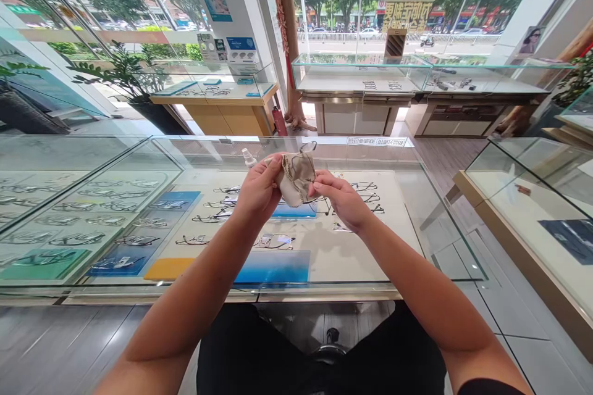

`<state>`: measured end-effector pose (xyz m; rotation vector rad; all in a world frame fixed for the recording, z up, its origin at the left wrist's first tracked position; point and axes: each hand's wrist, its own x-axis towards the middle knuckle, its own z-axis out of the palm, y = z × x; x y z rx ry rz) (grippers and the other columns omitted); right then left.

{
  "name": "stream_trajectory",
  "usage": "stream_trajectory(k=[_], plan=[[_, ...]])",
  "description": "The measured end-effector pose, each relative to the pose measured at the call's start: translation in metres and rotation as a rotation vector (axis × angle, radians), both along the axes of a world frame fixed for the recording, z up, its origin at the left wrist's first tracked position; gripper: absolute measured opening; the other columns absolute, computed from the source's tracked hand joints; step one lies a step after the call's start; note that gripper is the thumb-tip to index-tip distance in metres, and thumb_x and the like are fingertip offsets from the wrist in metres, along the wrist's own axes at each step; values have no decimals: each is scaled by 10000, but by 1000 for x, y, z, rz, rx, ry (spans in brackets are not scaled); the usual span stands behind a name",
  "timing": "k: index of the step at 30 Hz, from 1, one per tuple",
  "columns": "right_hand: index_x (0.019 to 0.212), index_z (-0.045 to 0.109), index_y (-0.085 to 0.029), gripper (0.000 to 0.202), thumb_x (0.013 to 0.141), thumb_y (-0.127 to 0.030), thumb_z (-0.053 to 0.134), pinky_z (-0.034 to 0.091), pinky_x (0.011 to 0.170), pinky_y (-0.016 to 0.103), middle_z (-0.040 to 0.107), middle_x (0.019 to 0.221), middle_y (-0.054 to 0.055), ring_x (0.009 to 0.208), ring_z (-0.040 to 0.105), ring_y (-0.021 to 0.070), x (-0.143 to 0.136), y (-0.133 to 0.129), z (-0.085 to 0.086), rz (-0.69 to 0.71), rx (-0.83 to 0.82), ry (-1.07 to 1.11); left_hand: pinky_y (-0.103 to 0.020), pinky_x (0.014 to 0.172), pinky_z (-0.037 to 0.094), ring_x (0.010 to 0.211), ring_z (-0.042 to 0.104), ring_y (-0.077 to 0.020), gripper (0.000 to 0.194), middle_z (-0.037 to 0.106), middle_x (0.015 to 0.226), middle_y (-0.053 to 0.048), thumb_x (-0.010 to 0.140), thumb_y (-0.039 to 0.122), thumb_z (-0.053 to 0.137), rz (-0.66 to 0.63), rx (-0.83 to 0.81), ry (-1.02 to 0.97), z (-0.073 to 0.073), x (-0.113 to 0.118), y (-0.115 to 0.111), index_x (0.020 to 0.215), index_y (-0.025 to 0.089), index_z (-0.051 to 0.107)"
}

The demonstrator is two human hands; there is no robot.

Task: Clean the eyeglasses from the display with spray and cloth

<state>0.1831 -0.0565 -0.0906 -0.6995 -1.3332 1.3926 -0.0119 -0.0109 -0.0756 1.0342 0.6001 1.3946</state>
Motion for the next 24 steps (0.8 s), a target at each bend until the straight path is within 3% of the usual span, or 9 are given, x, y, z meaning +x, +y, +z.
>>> stream_trajectory(k=[3, 6, 9, 12, 14, 16, 18, 21, 24], plan=[[766, 769, -259, 251, 927, -452, 762, 407, 1188, 440, 667, 1221, 91, 1378, 523, 309, 9, 2, 3, -47, 13, 38, -244, 675, 594, 706, 678, -132, 403, 703, 783, 4, 793, 501, 985, 104, 18, -63, 5, -9, 10, 940, 204, 756], [752, 742, -263, 246, 943, -416, 718, 409, 1216, 453, 696, 1298, 88, 1448, 508, 319, 16, 4, 7, -76, 17, 61, -263, 693, 620, 671, 619, -116, 411, 556, 718, 46, 799, 504, 972, 138, 74, -82, 12, -18, 13, 877, 229, 677], [740, 722, -253, 231, 933, -377, 699, 448, 1176, 427, 722, 1259, 81, 1359, 582, 294, 19, 6, 9, -72, -1, 97, -208, 566, 519, 571, 469, -74, 534, 443, 684, 77, 753, 478, 1006, 203, 189, 3, 14, -23, 11, 772, 229, 533], [762, 725, -249, 211, 940, -352, 679, 482, 1095, 399, 722, 1033, 64, 1129, 656, 251, 21, 8, 7, -41, 11, 117, -213, 482, 401, 527, 415, -65, 565, 479, 692, 74, 810, 471, 974, 336, 381, 197, 11, -24, 8, 754, 233, 466], [765, 715, -248, 217, 950, -341, 654, 492, 1039, 392, 691, 901, 48, 1008, 657, 239, 23, 8, 7, -23, 27, 110, -234, 509, 411, 544, 452, -74, 484, 539, 716, 60, 890, 465, 920, 440, 571, 354, 7, -23, 7, 781, 231, 510], [756, 701, -247, 228, 956, -334, 634, 491, 994, 391, 678, 841, 42, 953, 652, 239, 25, 8, 7, -4, 31, 75, -250, 600, 482, 626, 548, -93, 368, 644, 807, 35, 896, 445, 929, 532, 802, 514, 5, -21, 6, 890, 233, 628], [742, 691, -243, 237, 955, -327, 628, 483, 968, 394, 683, 822, 43, 929, 652, 240, 28, 7, 10, 21, 28, 10, -297, 759, 581, 835, 694, -150, 424, 757, 1033, -22, 854, 463, 969, 583, 1014, 658, 3, -20, 5, 1128, 254, 723], [722, 697, -233, 246, 944, -315, 630, 469, 948, 397, 690, 815, 40, 898, 647, 234, 33, 6, 15, 64, 42, -95, -414, 1010, 629, 1251, 739, -272, 714, 745, 1411, -117, 864, 522, 952, 583, 1196, 810, 1, -19, 2, 1472, 289, 660], [729, 723, -228, 246, 942, -321, 642, 465, 934, 397, 697, 806, 33, 874, 641, 224, 35, 5, 18, 99, 63, -180, -438, 1073, 626, 1326, 735, -292, 776, 746, 1456, -125, 903, 521, 917, 561, 1266, 866, -1, -17, 1, 1577, 309, 596]])
